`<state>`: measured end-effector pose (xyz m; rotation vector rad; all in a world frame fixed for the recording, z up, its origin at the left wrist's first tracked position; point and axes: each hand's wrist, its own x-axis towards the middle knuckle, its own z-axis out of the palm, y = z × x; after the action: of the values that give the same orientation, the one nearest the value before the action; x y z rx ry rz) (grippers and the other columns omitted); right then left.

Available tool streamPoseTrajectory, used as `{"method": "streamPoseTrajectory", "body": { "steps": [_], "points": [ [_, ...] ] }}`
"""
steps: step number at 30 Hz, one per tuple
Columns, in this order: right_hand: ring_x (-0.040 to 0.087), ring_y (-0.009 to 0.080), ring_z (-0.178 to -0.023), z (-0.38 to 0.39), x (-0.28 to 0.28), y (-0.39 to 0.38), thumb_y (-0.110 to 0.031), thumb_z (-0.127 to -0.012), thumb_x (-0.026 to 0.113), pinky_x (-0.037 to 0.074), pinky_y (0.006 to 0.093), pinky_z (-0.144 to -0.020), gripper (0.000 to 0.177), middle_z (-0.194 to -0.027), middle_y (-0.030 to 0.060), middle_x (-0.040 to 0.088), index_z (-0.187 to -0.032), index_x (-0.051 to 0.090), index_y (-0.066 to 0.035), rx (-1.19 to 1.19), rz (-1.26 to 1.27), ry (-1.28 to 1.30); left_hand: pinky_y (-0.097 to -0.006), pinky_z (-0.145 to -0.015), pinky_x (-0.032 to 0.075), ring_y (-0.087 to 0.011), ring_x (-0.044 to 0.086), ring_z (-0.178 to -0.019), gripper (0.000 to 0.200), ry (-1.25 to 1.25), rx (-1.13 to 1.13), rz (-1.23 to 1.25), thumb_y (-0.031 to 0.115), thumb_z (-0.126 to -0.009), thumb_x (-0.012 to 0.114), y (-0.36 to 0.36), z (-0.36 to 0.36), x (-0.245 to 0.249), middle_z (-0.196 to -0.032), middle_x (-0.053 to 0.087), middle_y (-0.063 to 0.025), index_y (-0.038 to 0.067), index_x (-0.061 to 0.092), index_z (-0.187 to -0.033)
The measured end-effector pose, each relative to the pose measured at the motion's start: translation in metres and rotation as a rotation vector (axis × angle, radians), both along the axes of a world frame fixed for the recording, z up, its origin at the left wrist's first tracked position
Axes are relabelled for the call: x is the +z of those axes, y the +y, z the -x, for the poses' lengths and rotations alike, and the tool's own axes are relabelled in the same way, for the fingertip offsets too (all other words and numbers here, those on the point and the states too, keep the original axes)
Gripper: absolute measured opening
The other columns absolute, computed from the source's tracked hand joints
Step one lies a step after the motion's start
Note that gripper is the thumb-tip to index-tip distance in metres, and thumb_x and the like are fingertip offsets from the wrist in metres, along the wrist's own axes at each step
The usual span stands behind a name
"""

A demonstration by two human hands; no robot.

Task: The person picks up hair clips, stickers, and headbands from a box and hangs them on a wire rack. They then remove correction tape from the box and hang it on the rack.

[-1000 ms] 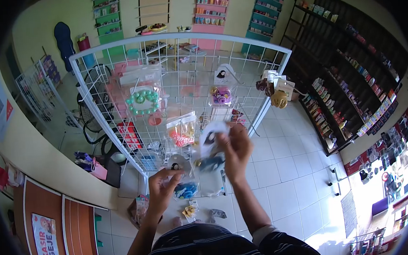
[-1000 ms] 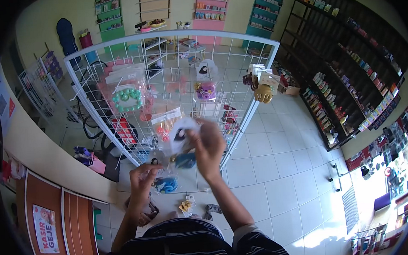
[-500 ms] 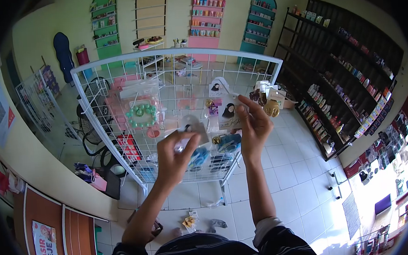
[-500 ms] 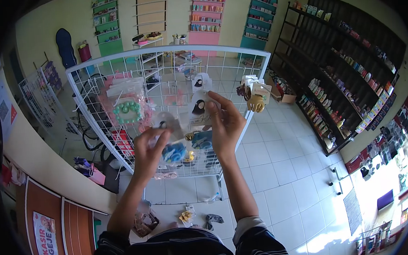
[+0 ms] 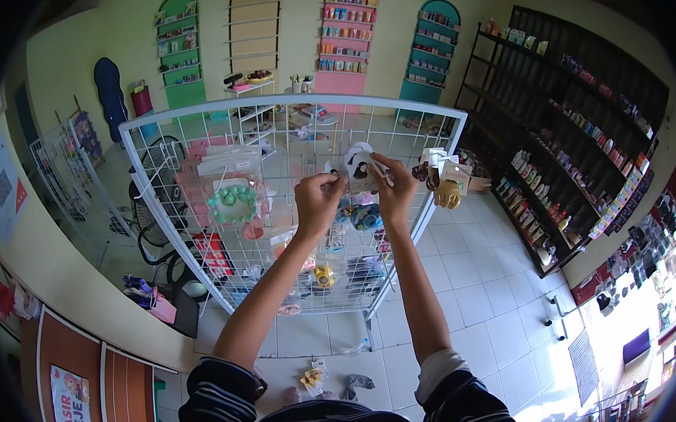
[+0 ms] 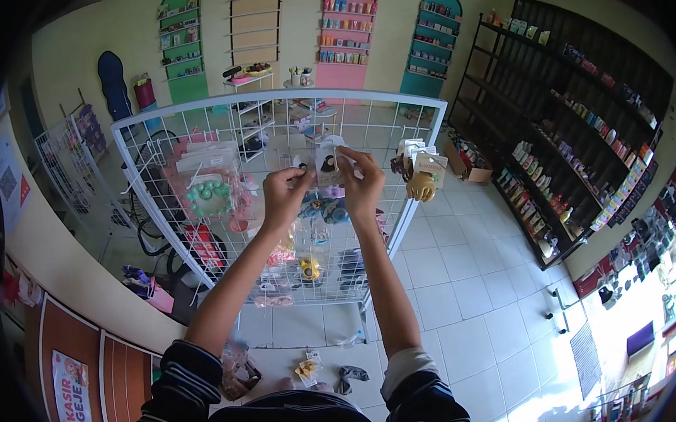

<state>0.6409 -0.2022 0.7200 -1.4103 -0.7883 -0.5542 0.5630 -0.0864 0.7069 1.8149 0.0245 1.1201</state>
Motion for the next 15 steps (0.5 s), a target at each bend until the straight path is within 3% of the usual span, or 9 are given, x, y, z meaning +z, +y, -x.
{"method": "streamPoseTrajectory", "body": {
  "steps": [3,4,6,11,14,15],
  "points": [
    [0.055,0.0143,-0.071,-0.022,-0.012,0.014,-0.002,-0.075,0.062,0.043,0.0265,-0.065,0.018,-0.08,0.008,0.06,-0.092,0.067,-0.005,-0.039,-0.02,-0.03,-0.0304,-0.053,0.042,-0.0226,0.059,-0.054,0.021,0.003,0.085,0.004,0.016,-0.073,0.065,0.011,-0.023,-0.01,-0.06,0.06,-0.0141,-0.004,0.063,-0.072],
    [0.055,0.015,-0.071,-0.027,-0.013,0.018,-0.002,-0.074,0.062,0.043,0.0269,-0.065,0.018,-0.08,0.0082,0.06,-0.091,0.067,-0.005,-0.091,0.0,-0.057,-0.0304,-0.053,0.042,-0.0226,0.059,-0.054,0.021,-0.002,0.089,-0.001,0.016,-0.073,0.065,0.013,-0.028,-0.011,-0.06,0.06,-0.0141,-0.004,0.063,-0.072],
    [0.055,0.0158,-0.071,-0.035,-0.017,0.026,-0.002,-0.074,0.062,0.043,0.027,-0.065,0.017,-0.08,0.0082,0.06,-0.09,0.067,-0.005,-0.084,-0.036,-0.042,-0.026,-0.052,0.041,-0.0114,0.055,-0.053,0.025,0.004,0.123,-0.026,0.018,-0.075,0.065,0.018,-0.037,-0.014,-0.058,0.06,-0.0102,-0.006,0.063,-0.073],
    [0.056,0.0167,-0.071,-0.037,-0.018,0.032,-0.003,-0.073,0.064,0.043,0.0272,-0.065,0.014,-0.079,0.0074,0.059,-0.087,0.067,-0.005,-0.096,-0.071,-0.015,-0.0256,-0.053,0.041,-0.0118,0.055,-0.054,0.024,0.073,0.102,-0.004,0.017,-0.076,0.065,0.024,-0.042,-0.015,-0.06,0.06,-0.0111,-0.006,0.063,-0.074],
    [0.056,0.0175,-0.076,-0.024,-0.017,0.024,-0.003,-0.073,0.065,0.043,0.0276,-0.065,0.018,-0.087,0.008,0.058,-0.091,0.065,-0.006,-0.211,-0.004,-0.072,-0.0252,-0.054,0.042,-0.0115,0.056,-0.057,0.022,-0.008,0.081,-0.047,0.016,-0.079,0.063,0.025,-0.027,-0.021,-0.063,0.062,-0.0112,-0.006,0.062,-0.077],
    [0.055,0.018,-0.078,-0.015,-0.019,0.018,-0.003,-0.073,0.064,0.043,0.0281,-0.064,0.021,-0.091,0.0089,0.057,-0.094,0.063,-0.006,-0.316,-0.026,-0.12,-0.0253,-0.06,0.045,-0.0119,0.06,-0.066,0.018,0.041,0.042,-0.037,0.013,-0.082,0.059,0.026,-0.019,-0.027,-0.072,0.064,-0.0114,-0.005,0.062,-0.084]
  ]
}}
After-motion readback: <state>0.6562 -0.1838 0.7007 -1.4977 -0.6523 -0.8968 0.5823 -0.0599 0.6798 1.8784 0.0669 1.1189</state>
